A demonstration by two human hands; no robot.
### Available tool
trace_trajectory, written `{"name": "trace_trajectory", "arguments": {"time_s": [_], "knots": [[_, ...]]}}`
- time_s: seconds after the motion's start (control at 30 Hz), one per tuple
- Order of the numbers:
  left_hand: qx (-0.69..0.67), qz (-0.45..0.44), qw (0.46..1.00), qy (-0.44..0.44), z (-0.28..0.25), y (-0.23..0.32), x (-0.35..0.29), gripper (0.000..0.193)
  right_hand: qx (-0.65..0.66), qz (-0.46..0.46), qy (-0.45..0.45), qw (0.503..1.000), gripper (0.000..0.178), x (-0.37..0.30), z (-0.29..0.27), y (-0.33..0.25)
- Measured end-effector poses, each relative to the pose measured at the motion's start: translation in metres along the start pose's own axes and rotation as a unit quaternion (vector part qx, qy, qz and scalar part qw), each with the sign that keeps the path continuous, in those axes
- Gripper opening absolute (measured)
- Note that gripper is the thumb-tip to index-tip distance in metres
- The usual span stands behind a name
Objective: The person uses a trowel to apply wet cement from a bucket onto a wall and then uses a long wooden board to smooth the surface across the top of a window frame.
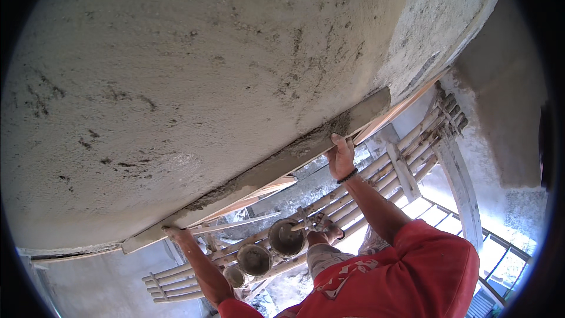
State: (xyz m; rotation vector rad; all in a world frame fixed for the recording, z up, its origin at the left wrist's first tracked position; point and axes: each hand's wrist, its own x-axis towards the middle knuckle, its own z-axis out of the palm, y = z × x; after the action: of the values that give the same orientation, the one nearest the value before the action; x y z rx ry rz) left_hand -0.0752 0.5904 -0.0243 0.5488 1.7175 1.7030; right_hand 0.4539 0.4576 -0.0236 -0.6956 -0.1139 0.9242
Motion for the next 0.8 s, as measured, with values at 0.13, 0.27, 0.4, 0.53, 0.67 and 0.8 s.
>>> {"name": "trace_trajectory", "arguments": {"time_s": [0.13, 0.27, 0.4, 0.53, 0.67, 0.8], "knots": [[-0.079, -0.059, 0.993, 0.062, -0.005, 0.075, -0.001, 0.054, 0.023, -0.016, -0.001, 1.000, 0.025, -0.033, 0.068, -0.011], [-0.096, -0.038, 0.994, 0.034, -0.035, 0.117, 0.035, 0.052, 0.023, -0.001, -0.033, 0.999, 0.027, -0.056, 0.115, -0.021], [-0.084, -0.055, 0.994, 0.047, -0.051, 0.151, 0.065, 0.052, 0.014, 0.004, -0.042, 0.999, 0.032, -0.074, 0.156, -0.033], [-0.077, -0.077, 0.990, 0.091, -0.066, 0.189, 0.092, 0.043, -0.021, 0.008, -0.091, 0.996, 0.031, -0.087, 0.199, -0.054], [-0.057, -0.120, 0.984, 0.122, -0.062, 0.209, 0.075, 0.040, -0.052, -0.021, -0.128, 0.990, 0.031, -0.099, 0.225, -0.093], [-0.065, -0.135, 0.983, 0.103, -0.076, 0.205, 0.037, 0.041, -0.011, 0.005, -0.126, 0.992, 0.031, -0.107, 0.198, -0.123]]}}
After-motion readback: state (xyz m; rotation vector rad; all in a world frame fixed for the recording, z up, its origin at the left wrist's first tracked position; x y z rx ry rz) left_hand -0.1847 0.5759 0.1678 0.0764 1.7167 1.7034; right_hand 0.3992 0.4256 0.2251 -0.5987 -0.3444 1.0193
